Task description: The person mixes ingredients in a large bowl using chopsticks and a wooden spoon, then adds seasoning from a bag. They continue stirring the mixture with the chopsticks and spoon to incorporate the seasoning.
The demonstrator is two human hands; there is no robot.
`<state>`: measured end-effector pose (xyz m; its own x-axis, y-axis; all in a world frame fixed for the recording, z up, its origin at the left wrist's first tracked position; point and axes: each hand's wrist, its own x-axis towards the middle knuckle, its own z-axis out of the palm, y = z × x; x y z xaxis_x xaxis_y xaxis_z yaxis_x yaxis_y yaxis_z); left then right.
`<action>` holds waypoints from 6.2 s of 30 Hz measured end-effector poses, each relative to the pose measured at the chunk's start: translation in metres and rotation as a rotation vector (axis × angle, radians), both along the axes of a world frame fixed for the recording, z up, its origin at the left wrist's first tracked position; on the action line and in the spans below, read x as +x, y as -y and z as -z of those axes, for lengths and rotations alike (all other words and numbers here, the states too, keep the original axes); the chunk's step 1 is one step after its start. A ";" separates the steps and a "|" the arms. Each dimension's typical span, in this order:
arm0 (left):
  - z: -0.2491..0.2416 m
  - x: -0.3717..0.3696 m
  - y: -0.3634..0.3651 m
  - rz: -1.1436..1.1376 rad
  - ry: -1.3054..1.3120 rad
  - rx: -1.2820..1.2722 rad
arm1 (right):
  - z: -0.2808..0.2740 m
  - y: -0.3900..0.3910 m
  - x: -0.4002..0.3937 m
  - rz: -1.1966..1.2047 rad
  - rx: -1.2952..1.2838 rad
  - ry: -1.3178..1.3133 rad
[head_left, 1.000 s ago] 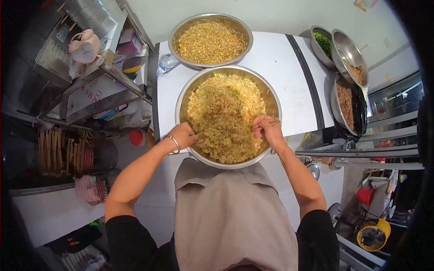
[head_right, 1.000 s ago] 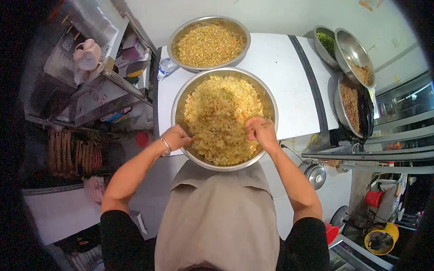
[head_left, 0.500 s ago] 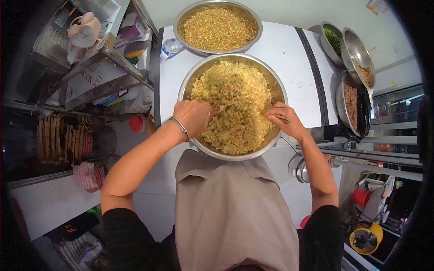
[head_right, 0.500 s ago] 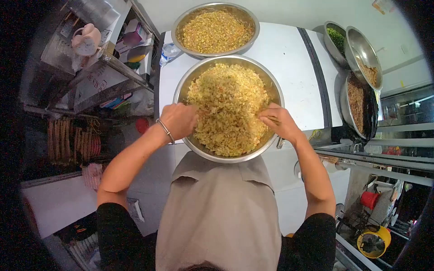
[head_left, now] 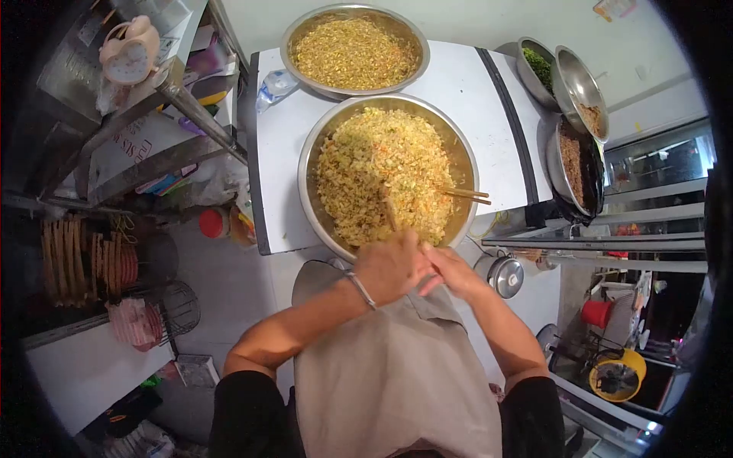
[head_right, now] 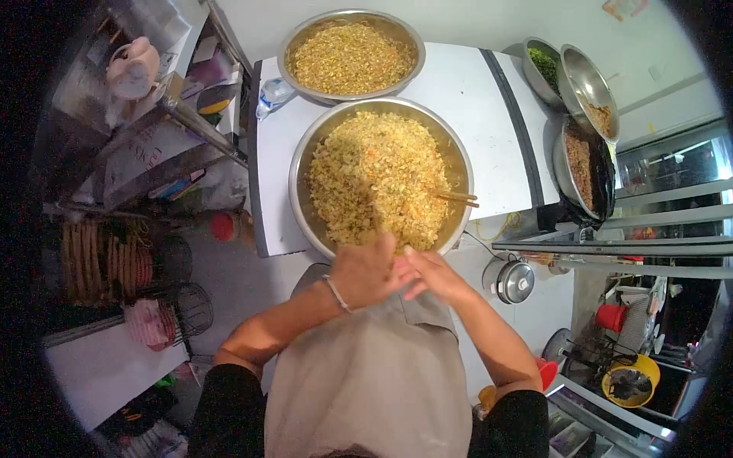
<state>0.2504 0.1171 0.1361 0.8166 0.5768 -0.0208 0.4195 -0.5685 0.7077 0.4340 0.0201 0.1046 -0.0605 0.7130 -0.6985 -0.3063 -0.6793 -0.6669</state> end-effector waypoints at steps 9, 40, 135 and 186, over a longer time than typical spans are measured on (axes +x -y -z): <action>0.052 -0.073 0.024 0.029 0.528 0.260 | 0.003 -0.007 -0.010 0.209 -0.189 -0.131; 0.132 -0.066 0.035 -0.952 0.622 -0.992 | -0.041 -0.019 0.029 -0.928 0.760 1.556; 0.037 -0.012 0.007 -0.662 0.372 -1.408 | -0.046 0.000 -0.030 -0.337 0.479 0.879; -0.017 -0.015 -0.166 -0.180 -0.955 0.439 | -0.038 -0.134 0.158 -0.155 0.893 0.905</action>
<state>0.2356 0.2836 0.1530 0.4738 0.7998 -0.3684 0.7953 -0.5683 -0.2109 0.5925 0.1544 0.1426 0.0589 0.9816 0.1816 0.5356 0.1224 -0.8356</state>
